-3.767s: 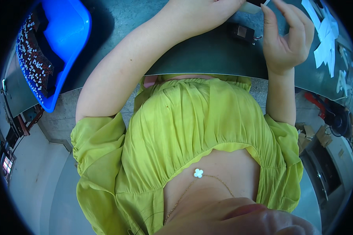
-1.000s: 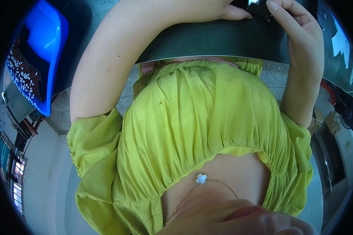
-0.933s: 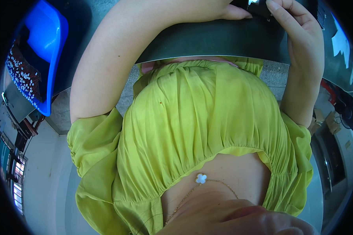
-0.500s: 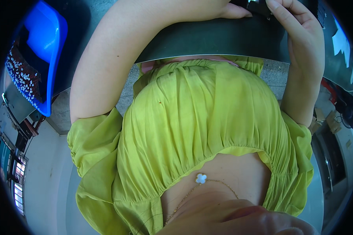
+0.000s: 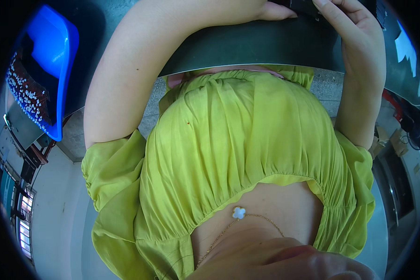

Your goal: Assembling and inspecting small black electronic components on a green manual workstation.

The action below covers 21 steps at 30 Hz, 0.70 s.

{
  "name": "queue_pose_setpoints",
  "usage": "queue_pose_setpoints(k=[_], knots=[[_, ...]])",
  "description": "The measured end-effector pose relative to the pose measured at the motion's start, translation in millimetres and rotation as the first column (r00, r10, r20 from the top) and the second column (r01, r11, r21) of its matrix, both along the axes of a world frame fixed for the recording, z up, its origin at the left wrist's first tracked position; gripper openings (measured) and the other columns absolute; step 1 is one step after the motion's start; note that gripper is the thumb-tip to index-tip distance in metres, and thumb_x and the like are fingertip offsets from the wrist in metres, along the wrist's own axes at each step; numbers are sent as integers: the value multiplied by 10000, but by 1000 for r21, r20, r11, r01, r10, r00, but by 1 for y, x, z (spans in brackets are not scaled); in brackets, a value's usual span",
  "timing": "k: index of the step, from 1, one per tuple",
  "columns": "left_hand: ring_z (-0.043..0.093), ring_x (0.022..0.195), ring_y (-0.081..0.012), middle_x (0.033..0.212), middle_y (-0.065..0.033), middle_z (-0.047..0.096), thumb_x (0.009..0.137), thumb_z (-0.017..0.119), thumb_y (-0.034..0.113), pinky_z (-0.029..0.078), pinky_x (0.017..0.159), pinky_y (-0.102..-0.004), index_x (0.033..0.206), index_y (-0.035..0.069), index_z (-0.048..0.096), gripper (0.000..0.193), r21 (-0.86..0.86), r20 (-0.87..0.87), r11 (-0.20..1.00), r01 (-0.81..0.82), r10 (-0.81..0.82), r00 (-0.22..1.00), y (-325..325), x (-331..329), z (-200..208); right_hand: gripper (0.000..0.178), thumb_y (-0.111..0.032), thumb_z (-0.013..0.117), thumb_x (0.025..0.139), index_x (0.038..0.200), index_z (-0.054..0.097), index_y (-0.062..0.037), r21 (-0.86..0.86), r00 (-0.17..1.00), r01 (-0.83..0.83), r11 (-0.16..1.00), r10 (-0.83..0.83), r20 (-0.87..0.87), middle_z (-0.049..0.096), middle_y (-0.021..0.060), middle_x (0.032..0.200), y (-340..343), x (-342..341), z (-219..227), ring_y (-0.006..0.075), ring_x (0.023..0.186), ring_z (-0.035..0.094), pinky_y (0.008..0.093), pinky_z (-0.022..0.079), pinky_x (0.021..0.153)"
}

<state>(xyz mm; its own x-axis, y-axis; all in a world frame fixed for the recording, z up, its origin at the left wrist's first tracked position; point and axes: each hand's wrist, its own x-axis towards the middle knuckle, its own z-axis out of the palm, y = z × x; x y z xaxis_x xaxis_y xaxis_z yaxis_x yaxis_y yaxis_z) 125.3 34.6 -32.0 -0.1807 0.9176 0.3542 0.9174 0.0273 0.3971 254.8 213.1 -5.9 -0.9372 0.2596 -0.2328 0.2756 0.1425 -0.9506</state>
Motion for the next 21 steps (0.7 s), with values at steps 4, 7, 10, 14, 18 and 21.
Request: queue_pose_setpoints(k=[4, 7, 10, 14, 18, 21], knots=[[634, 903, -339, 845, -139, 628, 760, 825, 244, 429, 1102, -463, 854, 31, 668, 281, -12, 61, 1000, -5, 6, 998, 0, -1, -1, 62, 0, 683, 933, 878, 688, 29, -43, 999, -23, 999, 25, 43, 669, 42, 1088, 3, -3, 8, 53, 859, 578, 188, 454, 760], [632, 927, -343, 868, -143, 637, 762, 826, 246, 422, 1107, -460, 878, 30, 677, 287, 82, 22, 997, -5, 4, 1000, 3, 0, -7, 57, 0, 684, 937, 888, 690, 29, -37, 998, 38, 999, -39, -40, 667, 40, 1086, -2, 1, -3, 55, 863, 582, 189, 461, 764], [630, 949, -346, 892, -146, 643, 767, 825, 249, 409, 1123, -460, 906, 32, 683, 294, 29, -37, 1000, -2, 3, 999, 0, 1, 0, 56, -5, 686, 939, 895, 689, 30, -101, 999, -11, 995, 16, 51, 664, 39, 1089, 3, -3, 7, 56, 860, 584, 192, 467, 763], [632, 956, -347, 900, -146, 643, 772, 824, 250, 401, 1134, -462, 912, 36, 681, 294, 14, 25, 1000, -25, 25, 999, -4, -1, -1, 57, -8, 689, 939, 897, 689, 30, -99, 998, -34, 995, 38, 40, 662, 40, 1091, 1, -6, 9, 56, 858, 586, 193, 468, 761], [634, 962, -344, 899, -144, 642, 774, 824, 245, 398, 1139, -467, 911, 40, 678, 287, 120, -8, 993, -2, 3, 1000, 2, -1, -16, 63, -14, 695, 940, 897, 689, 31, -90, 998, -21, 996, 25, 51, 660, 42, 1087, 4, -3, 8, 58, 860, 587, 193, 470, 766], [636, 965, -345, 897, -143, 640, 774, 823, 242, 396, 1142, -473, 907, 40, 676, 282, 104, 35, 995, 14, -18, 999, 7, -1, -7, 50, -9, 701, 938, 916, 685, 33, -58, 1000, 15, 998, -16, -18, 659, 41, 1074, 4, 4, -2, 58, 858, 588, 193, 477, 771]])
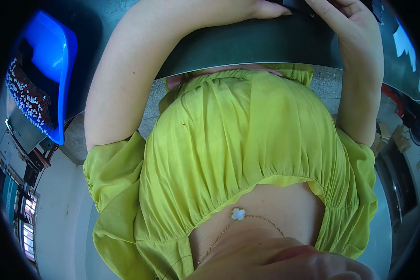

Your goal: Assembling and inspecting small black electronic components on a green manual workstation.

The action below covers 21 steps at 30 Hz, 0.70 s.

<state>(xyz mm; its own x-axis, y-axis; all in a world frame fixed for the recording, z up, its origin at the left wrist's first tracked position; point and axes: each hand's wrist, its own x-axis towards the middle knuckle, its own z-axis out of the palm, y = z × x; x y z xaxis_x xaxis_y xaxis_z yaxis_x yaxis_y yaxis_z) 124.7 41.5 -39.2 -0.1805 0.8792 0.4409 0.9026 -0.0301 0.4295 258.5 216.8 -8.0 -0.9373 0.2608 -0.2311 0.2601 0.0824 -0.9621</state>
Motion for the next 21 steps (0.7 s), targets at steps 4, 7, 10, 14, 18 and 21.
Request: queue_pose_setpoints(k=[4, 7, 10, 14, 18, 21], knots=[[636, 959, -348, 893, -144, 640, 777, 823, 243, 391, 1149, -476, 908, 38, 674, 286, -102, 20, 995, -21, 23, 1000, -11, 0, 7, 63, 5, 706, 938, 976, 661, 30, 5, 995, 7, 1000, -7, -102, 655, 26, 1022, -8, -2, -11, 49, 844, 587, 188, 486, 764], [635, 944, -345, 882, -143, 636, 781, 826, 257, 405, 1124, -466, 910, 38, 672, 297, -89, 52, 996, -29, 33, 998, -9, 1, 5, 93, 18, 708, 929, 986, 636, 13, 129, 991, -2, 992, 19, -129, 637, 1, 964, -12, 1, -11, 33, 804, 555, 180, 459, 715], [634, 925, -343, 857, -138, 631, 793, 821, 272, 418, 1091, -456, 916, 38, 671, 304, 10, 28, 1000, -3, 3, 1000, -5, -1, -1, 120, 22, 718, 914, 977, 623, -14, 418, 980, -65, 906, 136, -143, 608, -28, 912, -10, 3, -6, 21, 762, 512, 183, 422, 668], [632, 915, -346, 847, -141, 631, 808, 813, 285, 426, 1065, -450, 923, 38, 672, 306, -113, 30, 994, -4, 7, 1000, -6, 0, 4, 165, 25, 726, 901, 1007, 614, -35, 407, 961, -80, 910, 178, -209, 582, -46, 888, -1, -3, -22, 20, 735, 485, 180, 392, 650], [638, 923, -345, 840, -138, 632, 810, 814, 286, 402, 1113, -478, 930, 35, 676, 310, -28, 11, 1000, -13, 13, 1000, -7, 1, 0, 229, 21, 734, 896, 1084, 616, -36, 480, 970, 102, 871, 20, -244, 577, -48, 895, -6, -8, -7, 26, 758, 493, 177, 400, 679], [639, 942, -345, 857, -143, 632, 804, 819, 292, 375, 1147, -508, 933, 34, 676, 321, -67, -27, 997, -41, 39, 999, -4, 2, -2, 274, 16, 749, 882, 1126, 631, -29, 219, 989, 74, 973, -43, -142, 586, -35, 921, 7, -2, -14, 31, 798, 504, 188, 410, 708]])
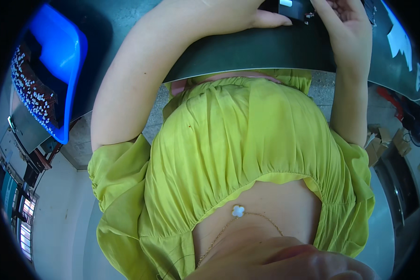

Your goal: Assembling and inspecting small black electronic components on a green manual workstation.

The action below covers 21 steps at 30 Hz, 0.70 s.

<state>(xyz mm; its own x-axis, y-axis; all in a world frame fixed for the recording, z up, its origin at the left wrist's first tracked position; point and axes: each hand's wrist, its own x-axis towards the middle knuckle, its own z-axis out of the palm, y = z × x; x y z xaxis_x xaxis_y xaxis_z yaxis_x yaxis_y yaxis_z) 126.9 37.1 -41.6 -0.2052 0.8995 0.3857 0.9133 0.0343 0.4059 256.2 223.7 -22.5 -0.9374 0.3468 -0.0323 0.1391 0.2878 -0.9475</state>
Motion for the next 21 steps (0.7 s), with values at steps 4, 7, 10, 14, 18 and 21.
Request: queue_pose_setpoints(k=[4, 7, 10, 14, 18, 21], knots=[[636, 965, -348, 891, -153, 632, 803, 807, 287, 339, 1183, -549, 939, 38, 675, 313, -40, 55, 999, -2, 4, 998, -1, -1, 2, 285, 3, 808, 789, 1055, 707, -8, 450, 977, -149, 880, 201, -71, 640, 48, 955, -9, 8, 6, 124, 840, 585, 265, 461, 736], [636, 967, -347, 893, -149, 631, 801, 801, 272, 329, 1197, -553, 951, 40, 674, 303, -51, 108, 999, -4, 9, 994, -3, 1, 4, 272, -7, 814, 772, 1024, 712, -7, 481, 977, -124, 868, 192, -95, 653, 88, 966, -16, 9, 6, 189, 853, 610, 290, 475, 753], [634, 970, -346, 899, -146, 630, 802, 797, 261, 322, 1208, -550, 961, 44, 673, 296, -20, 89, 1000, -6, 7, 996, -6, 1, 4, 267, -11, 817, 763, 1010, 714, -9, 594, 955, -82, 800, 234, -183, 658, 112, 970, -12, 8, 1, 247, 875, 626, 317, 490, 769], [635, 969, -343, 899, -146, 628, 808, 792, 252, 323, 1209, -553, 960, 52, 672, 278, 15, 82, 999, -43, 41, 996, 0, 3, -3, 302, -11, 828, 737, 1019, 718, -10, 654, 926, -41, 756, 274, -259, 659, 136, 971, -9, 11, -7, 298, 907, 635, 360, 509, 799], [636, 970, -348, 885, -148, 628, 800, 796, 248, 332, 1201, -556, 961, 54, 671, 281, -7, 89, 1000, -27, 27, 996, -2, 1, 2, 329, -12, 836, 723, 1031, 718, -11, 653, 934, -70, 754, 279, -222, 660, 146, 986, -14, 10, -2, 299, 906, 634, 365, 510, 804], [636, 965, -352, 875, -151, 628, 790, 800, 245, 340, 1195, -546, 944, 55, 668, 278, -27, 51, 1000, -1, 2, 999, -2, 0, 6, 334, -6, 835, 716, 1026, 710, -3, 684, 911, -65, 726, 323, -256, 659, 144, 987, -11, 11, 0, 302, 906, 632, 363, 509, 799]])
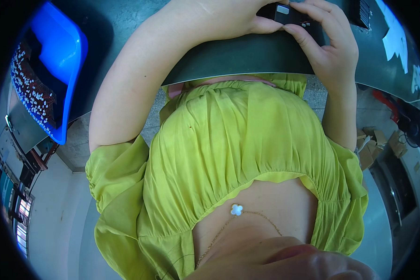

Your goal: Assembling and inspecting small black electronic components on a green manual workstation.

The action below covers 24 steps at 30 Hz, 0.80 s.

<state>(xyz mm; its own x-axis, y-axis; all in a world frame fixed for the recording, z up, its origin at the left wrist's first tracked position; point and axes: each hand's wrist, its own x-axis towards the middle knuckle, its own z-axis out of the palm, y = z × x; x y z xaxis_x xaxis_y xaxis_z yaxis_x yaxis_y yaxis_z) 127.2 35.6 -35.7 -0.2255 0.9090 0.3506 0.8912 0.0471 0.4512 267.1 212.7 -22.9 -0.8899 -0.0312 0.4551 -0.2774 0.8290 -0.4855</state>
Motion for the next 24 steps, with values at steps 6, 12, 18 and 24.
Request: queue_pose_setpoints(k=[6, 12, 18, 24], knots=[[636, 963, -357, 875, -150, 629, 773, 811, 242, 348, 1185, -536, 917, 57, 669, 274, 116, 32, 993, 6, -10, 999, 2, 0, -6, 301, 20, 828, 687, 940, 667, 0, -58, 999, 31, 998, -33, -34, 653, 150, 960, 0, 2, -4, 331, 869, 624, 373, 507, 786], [637, 972, -360, 874, -150, 630, 792, 820, 280, 354, 1182, -529, 957, 62, 677, 308, 13, 103, 1000, -21, 20, 994, -4, 1, -3, 159, 75, 715, 909, 1063, 691, 42, -350, 998, -34, 936, 47, 29, 692, 151, 1207, 36, 14, -20, 187, 1102, 647, 306, 480, 1012], [657, 935, -374, 914, -171, 673, 876, 777, 266, 447, 1101, -494, 1092, 55, 700, 312, 57, 130, 996, -62, 54, 990, -3, 2, 3, 200, -11, 789, 888, 1074, 724, 19, -435, 940, 309, 846, -342, 3, 730, 55, 1011, 106, 40, -12, 108, 916, 668, 238, 519, 867], [711, 920, -330, 1080, -163, 729, 919, 649, -13, 567, 807, -375, 1293, 88, 670, 388, 423, 291, 877, -228, 107, 951, 6, -4, -12, 187, -99, 810, 876, 1042, 749, -37, -112, 889, 455, 884, -457, 4, 719, 30, 939, 129, 37, -28, 124, 857, 649, 268, 495, 822]])
